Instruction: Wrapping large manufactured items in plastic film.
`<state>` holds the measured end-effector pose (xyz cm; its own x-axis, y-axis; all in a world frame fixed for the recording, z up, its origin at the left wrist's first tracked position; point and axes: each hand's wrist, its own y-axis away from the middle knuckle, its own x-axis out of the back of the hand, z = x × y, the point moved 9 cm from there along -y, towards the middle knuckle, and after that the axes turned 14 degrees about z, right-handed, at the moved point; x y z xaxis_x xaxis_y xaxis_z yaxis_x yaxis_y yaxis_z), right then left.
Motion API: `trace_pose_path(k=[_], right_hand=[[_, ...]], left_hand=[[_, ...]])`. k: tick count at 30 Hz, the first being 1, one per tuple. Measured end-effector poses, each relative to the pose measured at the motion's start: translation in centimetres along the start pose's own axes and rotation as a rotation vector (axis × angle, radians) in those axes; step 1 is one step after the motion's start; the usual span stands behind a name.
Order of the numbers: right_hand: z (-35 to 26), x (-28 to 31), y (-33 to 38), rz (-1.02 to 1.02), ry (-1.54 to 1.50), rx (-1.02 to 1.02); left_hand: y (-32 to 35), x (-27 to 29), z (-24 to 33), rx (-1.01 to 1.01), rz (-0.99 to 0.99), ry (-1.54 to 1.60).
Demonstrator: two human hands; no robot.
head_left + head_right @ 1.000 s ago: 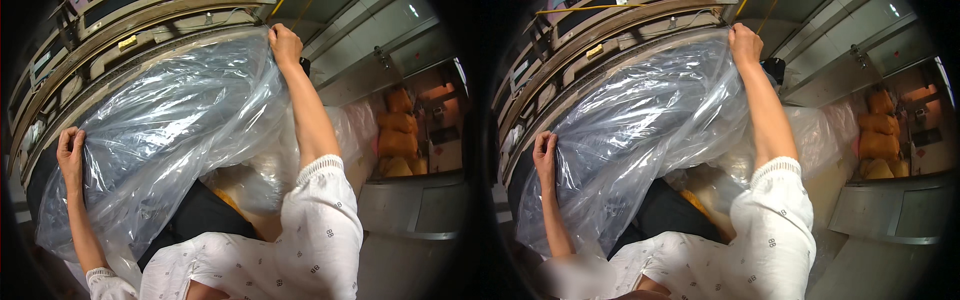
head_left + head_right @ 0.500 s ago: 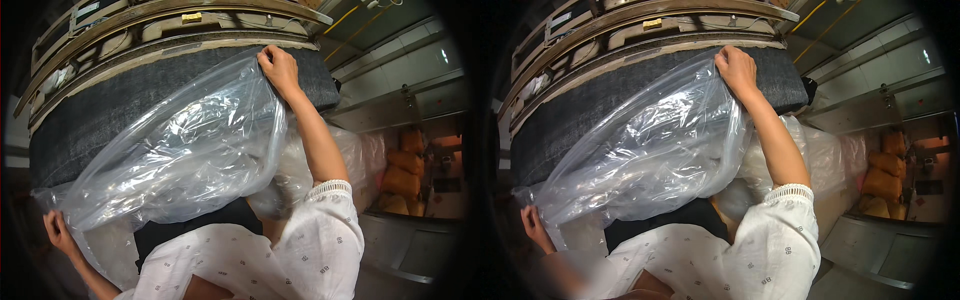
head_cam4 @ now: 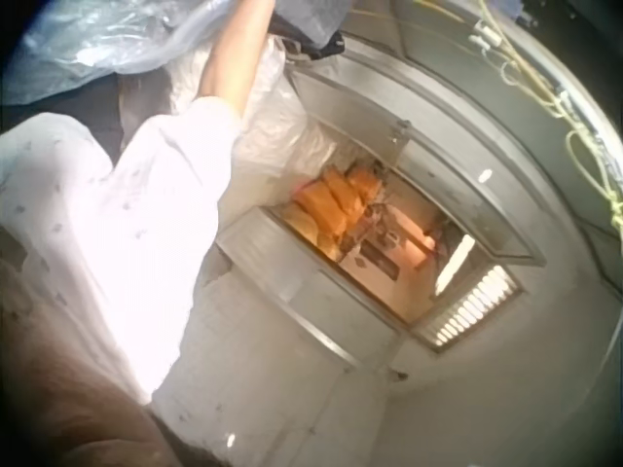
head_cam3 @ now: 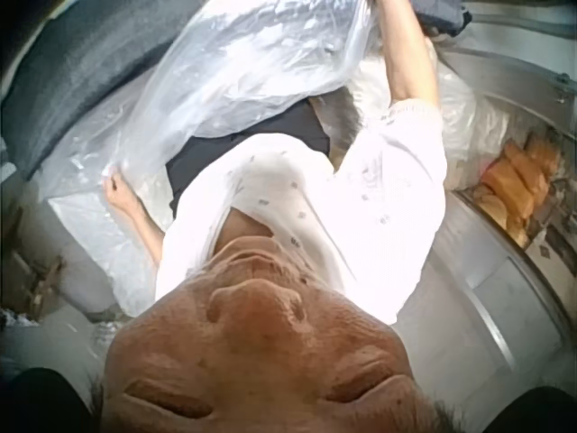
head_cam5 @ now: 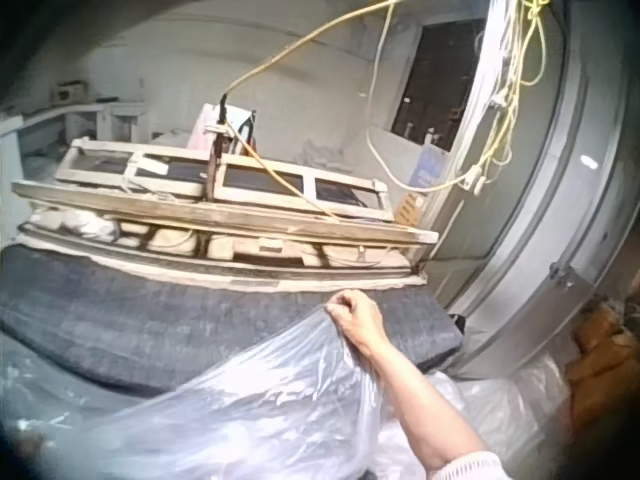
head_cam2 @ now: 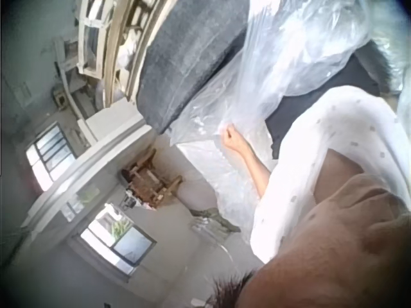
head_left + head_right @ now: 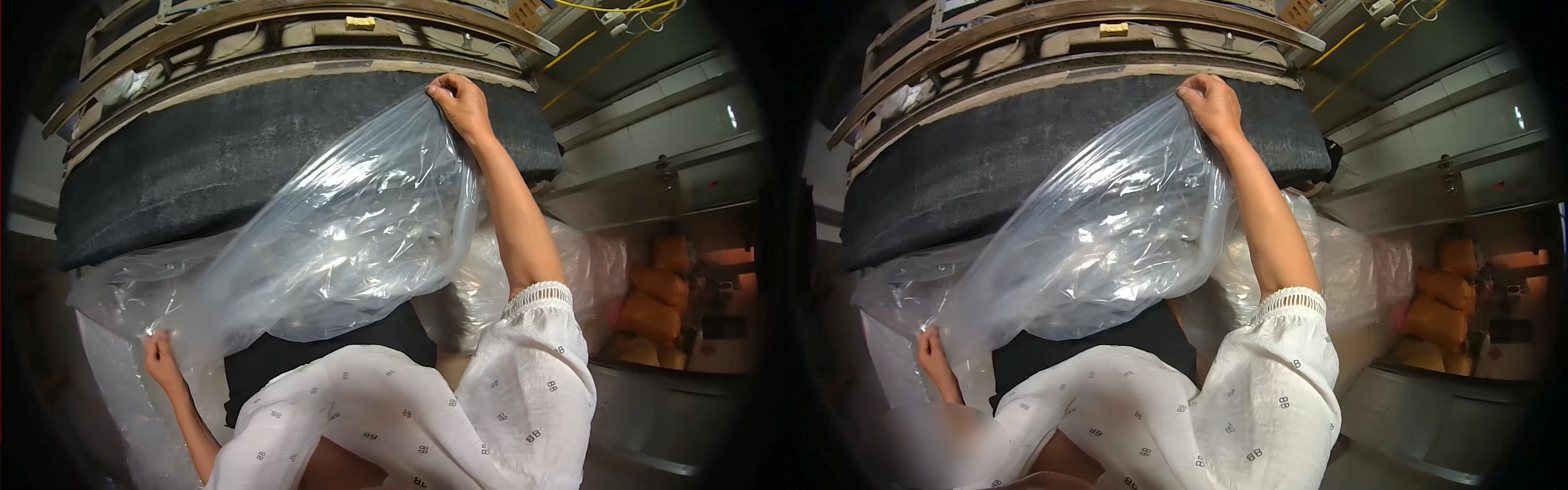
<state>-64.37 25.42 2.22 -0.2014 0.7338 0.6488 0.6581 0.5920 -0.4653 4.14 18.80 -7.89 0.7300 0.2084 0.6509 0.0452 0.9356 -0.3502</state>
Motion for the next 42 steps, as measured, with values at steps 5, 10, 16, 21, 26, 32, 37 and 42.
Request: trace_pose_path(k=[5, 10, 16, 21, 26, 32, 37, 42], right_hand=[[-4.8, 1.1, -1.2, 0.11, -0.764, -0.064], [-5.5, 1.8, -1.5, 0.404, -0.75, -0.168], [-0.1, -2.1, -1.4, 0.48, -0.372, -0.197], [0.9, -2.3, -3.6, 0.49, -0.216, -0.077], [0.9, -2.0, -4.3, 0.51, -0.113, -0.076], [0.6, -1.8, -4.3, 0.579, 0.022, -0.069], [2.5, -1.3, -4.4, 0.617, -0.008, -0.207], [2.5, -0.8, -4.2, 0.657, -0.064, -0.264]], left_hand=[[-8.8, 3.3, -2.2, 0.445, 0.453, 0.478], [-20.3, 2.0, 2.1, 0.338, 0.467, 0.56], [-30.2, -5.5, 1.4, -0.029, 0.374, 0.353], [-34.4, -9.2, 2.1, 0.006, 0.293, 0.327], [-36.7, -11.6, 2.6, 0.036, 0.281, 0.41], [-39.0, -11.8, 0.3, -0.01, 0.245, 0.3], [-38.0, -11.0, -1.2, 0.105, 0.361, 0.39], [-38.3, -9.5, -3.1, 0.207, 0.33, 0.327]])
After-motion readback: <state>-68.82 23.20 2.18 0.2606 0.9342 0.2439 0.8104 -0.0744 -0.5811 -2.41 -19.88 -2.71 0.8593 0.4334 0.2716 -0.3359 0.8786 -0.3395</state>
